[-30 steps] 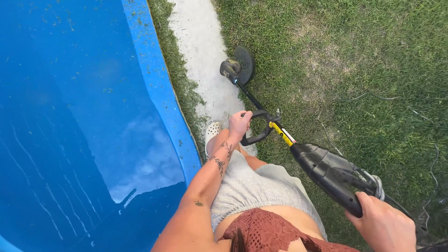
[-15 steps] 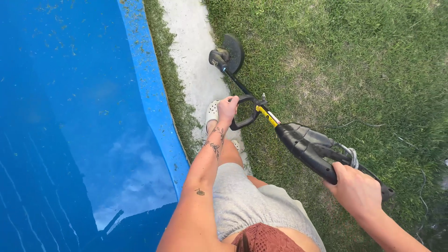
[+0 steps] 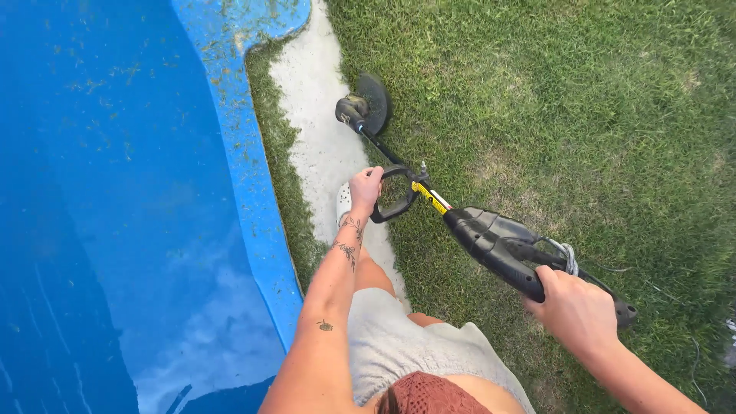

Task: Using a string trimmer to edge the grass around a swimming pool and along a wall.

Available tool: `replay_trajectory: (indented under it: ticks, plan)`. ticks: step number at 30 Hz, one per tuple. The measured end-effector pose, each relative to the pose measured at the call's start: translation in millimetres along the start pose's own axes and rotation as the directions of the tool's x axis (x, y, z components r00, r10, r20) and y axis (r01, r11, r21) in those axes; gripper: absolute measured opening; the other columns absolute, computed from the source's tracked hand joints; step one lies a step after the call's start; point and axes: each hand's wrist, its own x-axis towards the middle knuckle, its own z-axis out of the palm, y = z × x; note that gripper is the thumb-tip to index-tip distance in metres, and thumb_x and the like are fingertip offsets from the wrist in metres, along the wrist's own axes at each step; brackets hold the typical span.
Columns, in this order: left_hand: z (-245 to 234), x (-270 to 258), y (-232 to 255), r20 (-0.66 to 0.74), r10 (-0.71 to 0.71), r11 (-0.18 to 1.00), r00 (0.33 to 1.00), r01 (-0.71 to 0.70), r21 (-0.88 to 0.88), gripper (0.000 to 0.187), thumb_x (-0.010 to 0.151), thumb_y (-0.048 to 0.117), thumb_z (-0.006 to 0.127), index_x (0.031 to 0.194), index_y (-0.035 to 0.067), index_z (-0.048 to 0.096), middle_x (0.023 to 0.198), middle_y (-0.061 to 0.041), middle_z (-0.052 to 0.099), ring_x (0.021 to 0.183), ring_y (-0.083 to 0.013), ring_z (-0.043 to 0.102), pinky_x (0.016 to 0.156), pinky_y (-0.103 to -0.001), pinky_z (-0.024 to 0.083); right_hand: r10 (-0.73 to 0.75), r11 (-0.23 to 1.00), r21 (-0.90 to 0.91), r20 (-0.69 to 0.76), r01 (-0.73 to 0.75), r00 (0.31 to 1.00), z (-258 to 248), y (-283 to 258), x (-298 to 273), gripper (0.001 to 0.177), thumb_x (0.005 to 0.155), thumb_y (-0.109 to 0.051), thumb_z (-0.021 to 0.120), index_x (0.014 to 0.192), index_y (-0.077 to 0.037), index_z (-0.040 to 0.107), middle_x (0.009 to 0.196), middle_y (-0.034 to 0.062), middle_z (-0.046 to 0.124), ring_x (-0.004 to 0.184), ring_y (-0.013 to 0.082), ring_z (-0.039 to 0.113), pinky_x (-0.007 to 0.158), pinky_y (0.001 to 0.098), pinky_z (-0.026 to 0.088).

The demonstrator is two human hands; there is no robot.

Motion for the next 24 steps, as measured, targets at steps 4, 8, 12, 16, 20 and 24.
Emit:
replay_trajectory:
  ticks: [4,8,12,16,20,24]
  plan:
    - [-9,63,52,-0.017,-0.034,0.999,0.999,0.034,0.039,0.04,0.085,0.025,0.057,0.048,0.012,0.05,0.041,0.002,0.045,0.042,-0.0105,0.041,0.053,-0.027,0.04,0.008,0.998,-0.066,0.058,-0.005,0.998,-41,-7,73,0.041,0.074,-0.062,0.071,0.092,-0.029,0.056,0.085,-0.0139,0.072,0.081,0.0146,0.075,0.066,0.0348,0.058]
    - [-9,116,103,0.032,-0.08,0.994,0.996,0.077,0.072,0.033,0.081,0.024,0.057,0.051,0.011,0.053,0.043,0.001,0.048,0.044,-0.0102,0.041,0.053,-0.027,0.042,0.083,0.994,-0.078,0.181,-0.07,0.98,-102,-11,129,0.035,0.077,-0.063,0.067,0.094,-0.034,0.056,0.087,-0.0175,0.074,0.085,0.0126,0.075,0.07,0.035,0.059]
    - [-13,125,167,0.06,-0.083,0.991,0.995,0.076,0.106,0.04,0.081,0.027,0.056,0.045,0.011,0.05,0.04,0.002,0.045,0.044,-0.0109,0.041,0.058,-0.028,0.045,0.17,0.975,-0.189,0.268,-0.121,0.948,-162,3,151,0.039,0.076,-0.074,0.06,0.092,-0.039,0.055,0.087,-0.0224,0.073,0.087,0.0102,0.077,0.072,0.0348,0.061]
    - [-7,128,212,0.083,-0.105,0.992,0.991,0.098,0.079,0.035,0.084,0.025,0.057,0.052,0.011,0.051,0.04,0.001,0.047,0.042,-0.0113,0.043,0.055,-0.027,0.045,0.237,0.933,-0.342,0.353,-0.111,0.905,-192,34,169,0.042,0.071,-0.08,0.059,0.104,-0.055,0.051,0.095,-0.0359,0.068,0.093,-0.0065,0.075,0.076,0.02,0.06]
    - [3,153,255,0.091,-0.052,0.98,0.994,0.034,0.195,0.036,0.081,0.03,0.053,0.049,0.014,0.048,0.04,0.004,0.046,0.044,-0.0093,0.044,0.059,-0.026,0.044,0.228,0.971,-0.174,0.483,-0.163,0.845,-204,52,210,0.038,0.075,-0.071,0.064,0.104,-0.048,0.06,0.093,-0.0181,0.08,0.091,0.006,0.082,0.077,0.0257,0.062]
    - [24,211,290,0.127,0.015,0.926,0.992,-0.062,0.374,0.045,0.08,0.037,0.049,0.043,0.012,0.048,0.042,0.003,0.047,0.053,-0.0175,0.052,0.071,-0.036,0.047,0.267,0.958,-0.225,0.477,-0.177,0.838,-210,60,255,0.058,0.07,-0.08,0.064,0.123,-0.061,0.051,0.109,-0.0306,0.078,0.097,-0.0049,0.082,0.078,0.0175,0.064]
